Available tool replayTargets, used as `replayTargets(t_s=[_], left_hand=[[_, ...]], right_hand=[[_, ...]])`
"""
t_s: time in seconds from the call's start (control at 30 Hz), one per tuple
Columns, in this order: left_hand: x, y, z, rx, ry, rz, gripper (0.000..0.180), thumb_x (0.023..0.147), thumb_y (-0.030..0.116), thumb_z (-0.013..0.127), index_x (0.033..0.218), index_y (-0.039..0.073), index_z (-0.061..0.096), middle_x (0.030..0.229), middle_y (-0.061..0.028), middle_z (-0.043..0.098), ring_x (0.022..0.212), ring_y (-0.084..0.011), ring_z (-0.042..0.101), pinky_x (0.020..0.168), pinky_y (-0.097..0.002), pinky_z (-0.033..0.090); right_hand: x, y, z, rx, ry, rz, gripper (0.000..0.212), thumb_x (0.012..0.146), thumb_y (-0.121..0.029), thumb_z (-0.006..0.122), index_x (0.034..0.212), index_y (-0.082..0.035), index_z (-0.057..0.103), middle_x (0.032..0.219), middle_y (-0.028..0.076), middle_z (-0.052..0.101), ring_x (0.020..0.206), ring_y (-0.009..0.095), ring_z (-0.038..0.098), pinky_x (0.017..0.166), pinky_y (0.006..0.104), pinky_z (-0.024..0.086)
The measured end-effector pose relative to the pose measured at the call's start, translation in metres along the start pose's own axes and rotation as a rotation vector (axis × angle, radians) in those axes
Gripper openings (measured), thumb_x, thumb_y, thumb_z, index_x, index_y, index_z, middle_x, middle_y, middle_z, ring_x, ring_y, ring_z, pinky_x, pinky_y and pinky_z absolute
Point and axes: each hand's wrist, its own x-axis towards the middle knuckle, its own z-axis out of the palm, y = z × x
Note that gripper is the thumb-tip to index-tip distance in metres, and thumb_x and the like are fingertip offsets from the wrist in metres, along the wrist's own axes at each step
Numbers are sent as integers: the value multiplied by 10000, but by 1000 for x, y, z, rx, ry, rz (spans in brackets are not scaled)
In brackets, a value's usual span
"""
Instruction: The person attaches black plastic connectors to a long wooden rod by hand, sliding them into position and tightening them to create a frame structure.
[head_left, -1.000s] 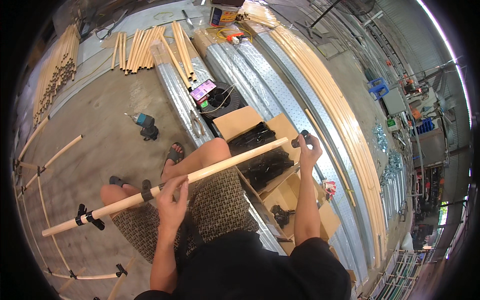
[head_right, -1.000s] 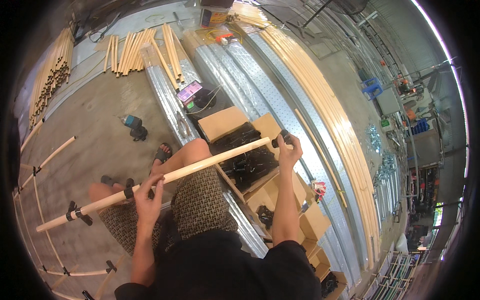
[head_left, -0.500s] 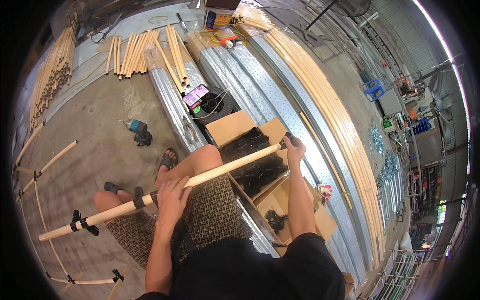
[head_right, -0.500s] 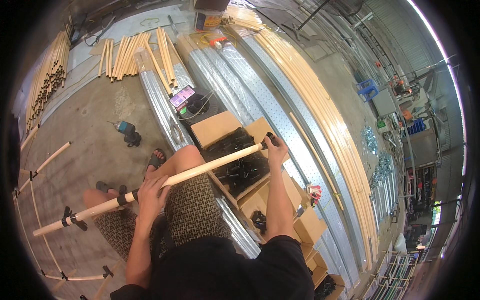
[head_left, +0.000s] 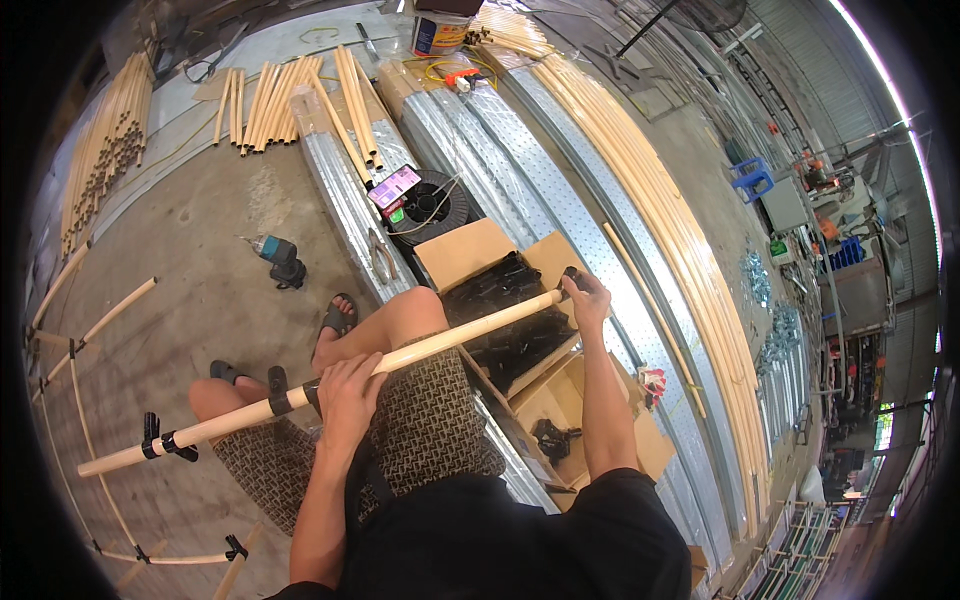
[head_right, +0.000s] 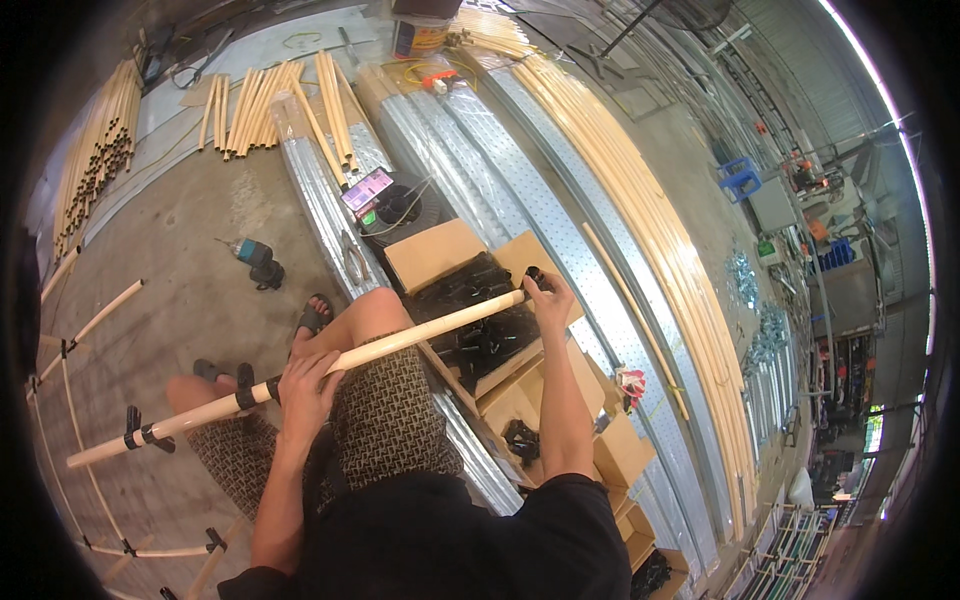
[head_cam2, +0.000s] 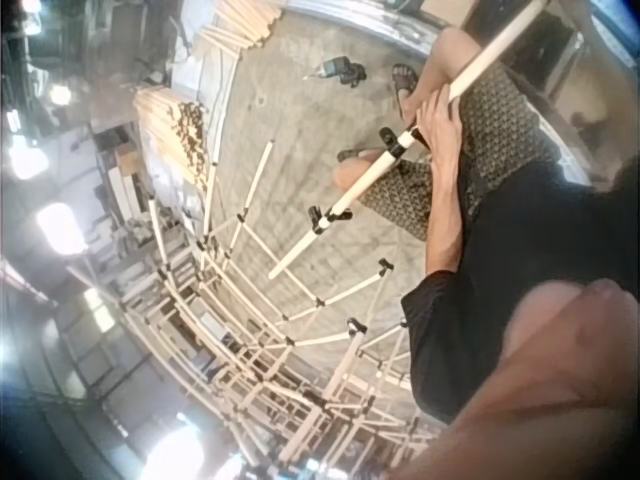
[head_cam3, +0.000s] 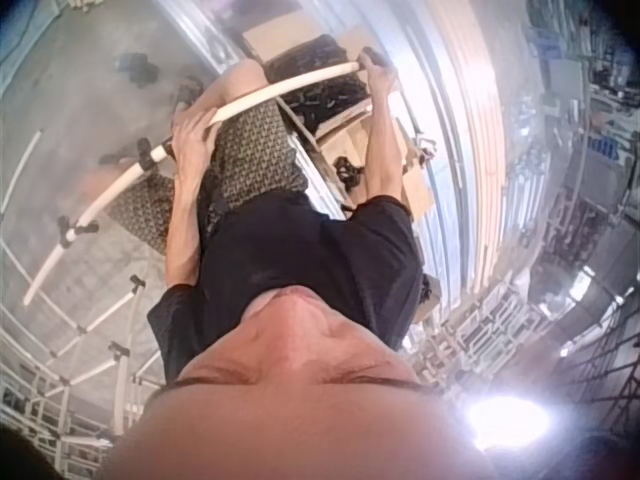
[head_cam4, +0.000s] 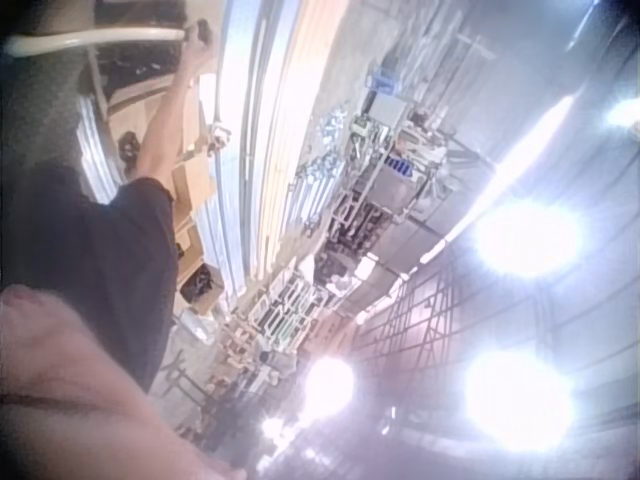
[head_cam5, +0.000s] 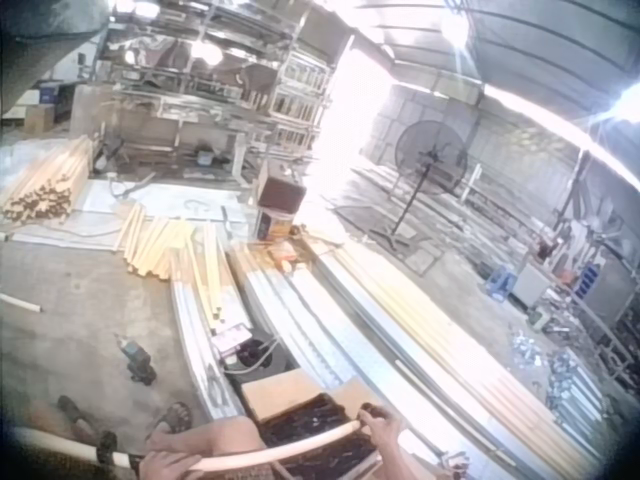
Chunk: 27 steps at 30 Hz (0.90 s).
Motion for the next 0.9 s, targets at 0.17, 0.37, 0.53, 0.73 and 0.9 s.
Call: replayTargets(t_s=[0.17, 0.37, 0.53, 0.73, 0.9], left_hand=[[0, -4, 1, 14, -17, 16, 319, 812, 134, 772, 1110, 33, 727, 1030, -131, 715, 946, -322, 650, 846, -429, 480], [-6, -10, 11, 27, 19, 55, 325, 821, 138, 762, 1125, 33, 717, 1047, -117, 713, 950, -317, 652, 855, -436, 486], [-7, -14, 10, 39, 12, 81, 323, 828, 140, 754, 1126, 24, 705, 1061, -113, 709, 958, -311, 654, 855, -428, 490], [-9, -17, 12, 66, 43, 149, 310, 836, 140, 745, 1107, -3, 696, 1058, -126, 706, 952, -302, 653, 854, -420, 493], [-9, -17, 11, 43, 42, 145, 291, 839, 127, 736, 1096, -3, 692, 1041, -124, 701, 941, -296, 651, 853, -414, 491]], right_hand=[[-3, -12, -1, -44, -18, 44, 378, 819, -188, 834, 1038, 99, 721, 850, 114, 743, 765, 148, 673, 710, 279, 523], [-9, -43, 2, -133, -97, 81, 401, 814, -221, 832, 1033, 99, 726, 869, 143, 751, 788, 173, 697, 727, 305, 540], [-12, -53, 8, -174, -89, 43, 385, 813, -234, 826, 1007, 86, 738, 853, 149, 749, 743, 175, 696, 699, 308, 544], [-7, -43, 6, -222, -116, 52, 393, 828, -266, 808, 1002, 81, 744, 803, 139, 742, 690, 149, 673, 656, 298, 526], [-3, -56, 0, -271, -189, 62, 365, 817, -260, 799, 912, 88, 741, 717, 137, 708, 648, 145, 642, 618, 322, 496]])
